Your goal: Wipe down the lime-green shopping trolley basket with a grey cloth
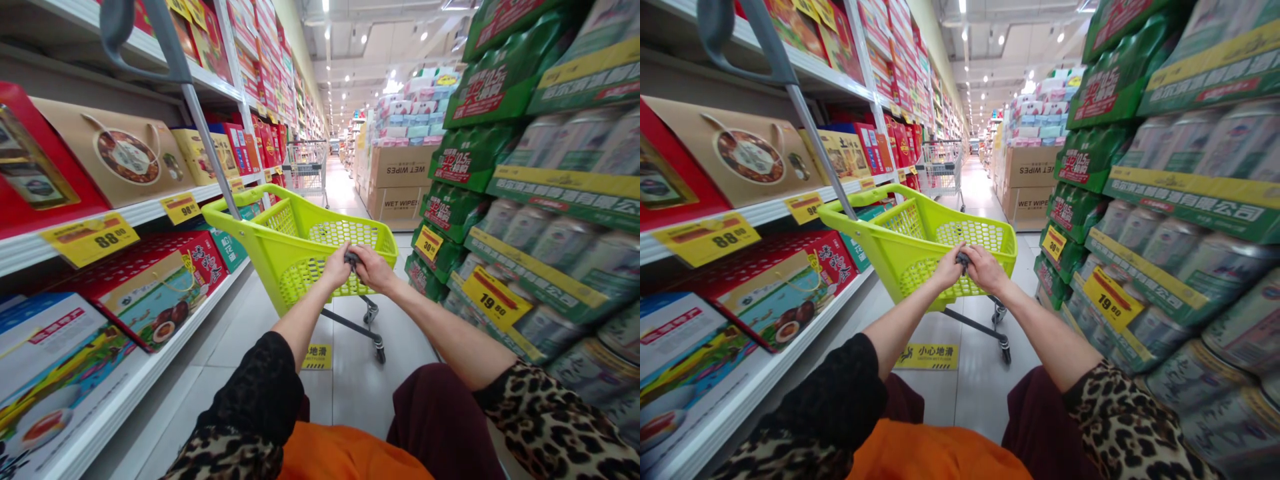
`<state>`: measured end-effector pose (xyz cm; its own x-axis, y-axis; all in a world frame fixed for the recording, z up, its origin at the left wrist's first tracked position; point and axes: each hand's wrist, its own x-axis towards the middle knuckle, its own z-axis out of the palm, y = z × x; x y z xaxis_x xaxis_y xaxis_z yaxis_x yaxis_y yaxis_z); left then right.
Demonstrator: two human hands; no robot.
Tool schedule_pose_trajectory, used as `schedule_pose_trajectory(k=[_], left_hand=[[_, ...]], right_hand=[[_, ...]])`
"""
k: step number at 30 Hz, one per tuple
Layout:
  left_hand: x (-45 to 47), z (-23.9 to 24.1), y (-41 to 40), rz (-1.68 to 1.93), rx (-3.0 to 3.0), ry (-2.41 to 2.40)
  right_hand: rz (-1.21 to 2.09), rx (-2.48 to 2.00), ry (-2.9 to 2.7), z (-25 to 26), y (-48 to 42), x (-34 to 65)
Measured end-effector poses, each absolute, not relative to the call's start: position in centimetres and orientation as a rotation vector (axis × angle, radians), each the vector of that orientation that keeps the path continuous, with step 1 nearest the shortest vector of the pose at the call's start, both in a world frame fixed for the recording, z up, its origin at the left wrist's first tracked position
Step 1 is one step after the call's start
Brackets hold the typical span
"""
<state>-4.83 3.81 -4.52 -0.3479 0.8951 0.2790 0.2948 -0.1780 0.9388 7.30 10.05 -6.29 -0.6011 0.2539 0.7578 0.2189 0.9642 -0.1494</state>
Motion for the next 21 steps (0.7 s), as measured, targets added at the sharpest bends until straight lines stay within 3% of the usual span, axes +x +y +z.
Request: schedule_pose_trajectory(k=[3, 7, 14, 21], left_hand=[[-3.3, -5.4, 4.2, 1.612, 0.903, 1.273], [-2.4, -6.2, 3.4, 1.558, 0.797, 1.143], [-4.6, -8.7, 1.8, 1.642, 0.347, 1.133], [-10.3, -9.1, -1.6, 1.572, 0.278, 1.228]], right_hand=[[0.077, -0.471, -2.128, -6.5, 9.9, 7.3], [-0.039, -0.581, -2.152, -8.0, 9.0, 7.6], [-0.404, -0.478, -2.479, -10.3, 5.7, 6.1], [-0.427, -0.104, -2.573, -10.6, 5.1, 1.5]])
